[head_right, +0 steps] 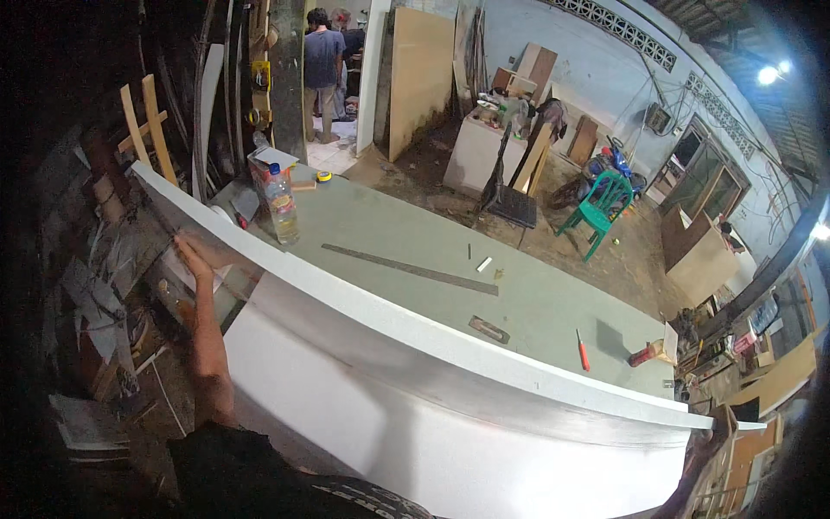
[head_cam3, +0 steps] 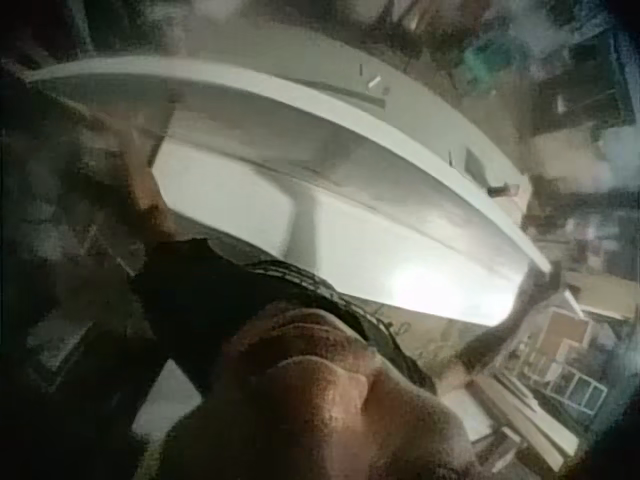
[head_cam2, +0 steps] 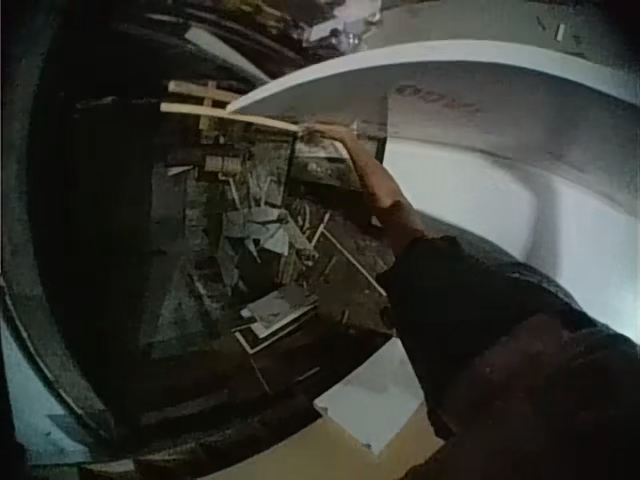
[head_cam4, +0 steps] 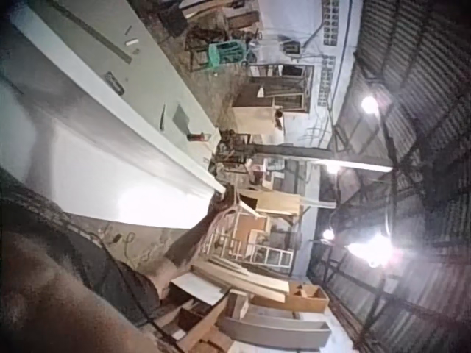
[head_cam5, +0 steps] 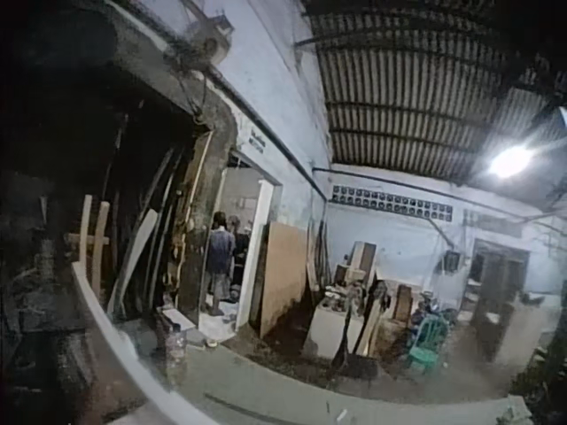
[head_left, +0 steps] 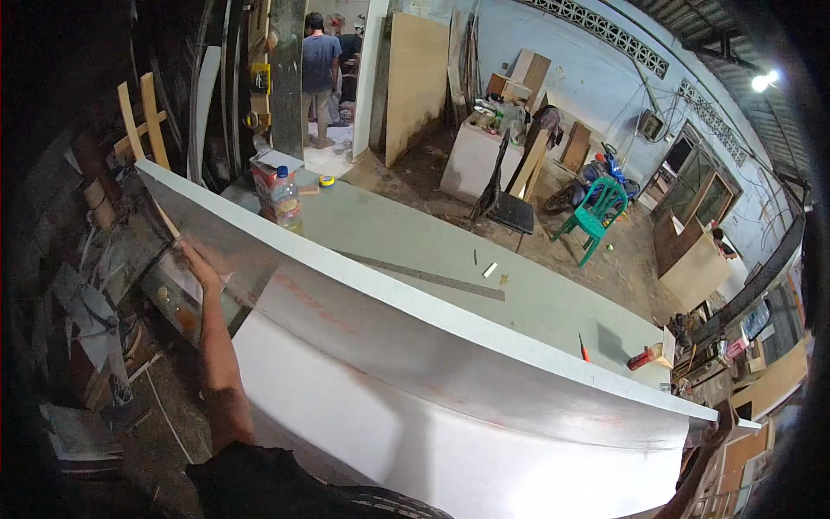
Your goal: The person moves a large white panel on a table and uses a hand-held power tool to grind or sand the edge of the panel.
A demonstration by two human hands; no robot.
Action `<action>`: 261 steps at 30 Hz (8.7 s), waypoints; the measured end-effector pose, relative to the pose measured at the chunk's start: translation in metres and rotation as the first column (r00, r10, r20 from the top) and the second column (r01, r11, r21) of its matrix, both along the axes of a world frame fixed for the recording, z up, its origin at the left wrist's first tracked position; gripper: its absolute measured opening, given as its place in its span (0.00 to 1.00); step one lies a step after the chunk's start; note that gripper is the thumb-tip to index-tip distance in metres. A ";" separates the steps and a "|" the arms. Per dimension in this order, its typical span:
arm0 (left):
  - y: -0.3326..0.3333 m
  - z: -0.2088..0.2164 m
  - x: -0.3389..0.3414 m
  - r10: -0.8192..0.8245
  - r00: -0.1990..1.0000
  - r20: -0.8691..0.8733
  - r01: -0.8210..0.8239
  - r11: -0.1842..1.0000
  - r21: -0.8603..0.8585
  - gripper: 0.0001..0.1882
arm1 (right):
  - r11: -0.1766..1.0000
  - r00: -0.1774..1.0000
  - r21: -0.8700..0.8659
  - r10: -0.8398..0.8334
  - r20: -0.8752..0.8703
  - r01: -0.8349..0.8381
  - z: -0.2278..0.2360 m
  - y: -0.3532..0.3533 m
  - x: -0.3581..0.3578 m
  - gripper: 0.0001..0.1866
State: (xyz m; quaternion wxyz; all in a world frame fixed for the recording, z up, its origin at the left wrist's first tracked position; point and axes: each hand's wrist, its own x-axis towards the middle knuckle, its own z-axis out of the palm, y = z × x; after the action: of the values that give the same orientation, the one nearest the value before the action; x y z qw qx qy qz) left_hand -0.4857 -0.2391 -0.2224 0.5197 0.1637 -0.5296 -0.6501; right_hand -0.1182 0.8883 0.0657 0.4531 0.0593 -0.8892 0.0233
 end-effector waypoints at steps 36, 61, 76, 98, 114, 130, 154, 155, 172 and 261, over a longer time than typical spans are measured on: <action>0.460 -0.035 0.102 -0.305 0.484 0.820 0.875 0.142 -0.464 0.39 | 0.998 0.806 0.021 -0.062 0.588 0.062 -0.037 -0.080 -0.088 0.39; 0.407 -0.052 0.129 -0.109 0.450 0.886 0.887 0.166 -0.430 0.39 | 0.942 0.229 -0.041 -0.039 0.973 0.333 -0.288 -0.045 -0.236 0.43; 0.368 -0.059 0.152 0.002 0.423 0.906 0.892 0.176 -0.417 0.38 | 0.978 0.852 0.093 -0.208 0.480 0.186 -0.290 -0.054 -0.201 0.24; 0.388 -0.110 0.227 0.254 0.650 0.717 0.752 -0.078 -0.654 0.36 | -0.176 0.819 -0.945 -0.472 0.328 0.277 -0.425 -0.238 0.242 0.43; 1.014 -0.077 0.529 -0.425 0.325 0.845 0.274 -0.813 -0.514 0.36 | -0.476 0.674 -0.787 -0.434 0.598 0.392 -0.479 -0.118 0.590 0.31; 1.369 -0.090 0.621 -0.549 0.093 0.831 -0.013 -0.835 -0.550 0.28 | -0.883 0.340 -0.220 -0.074 0.938 0.414 -0.514 -0.127 0.668 0.23; 1.529 -0.076 0.711 -0.269 0.231 0.935 0.397 -0.852 -0.342 0.30 | -0.466 0.550 -0.592 -0.241 0.800 0.657 -0.532 0.648 0.826 0.19; 1.539 -0.068 0.719 -0.241 0.216 0.946 0.455 -0.833 -0.316 0.31 | -0.415 0.602 -0.652 -0.264 0.753 0.634 -0.526 0.677 0.822 0.19; 1.691 -0.078 0.741 -0.232 0.223 0.947 0.699 -0.639 -0.321 0.55 | -0.381 0.562 -0.467 0.192 0.804 0.798 -0.561 0.610 0.793 0.18; 1.637 -0.349 1.456 -0.455 -0.179 0.872 -0.522 0.796 0.308 0.53 | 0.919 -0.462 -0.394 0.347 0.816 -0.006 -0.499 0.924 0.456 0.20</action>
State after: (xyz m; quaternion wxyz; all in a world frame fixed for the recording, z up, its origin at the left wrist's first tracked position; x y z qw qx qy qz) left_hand 0.9705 1.3976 -0.5710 -0.1498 0.7710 -0.4814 -0.3890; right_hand 0.3377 1.8121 -0.4329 -0.5119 0.1189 -0.8189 0.2306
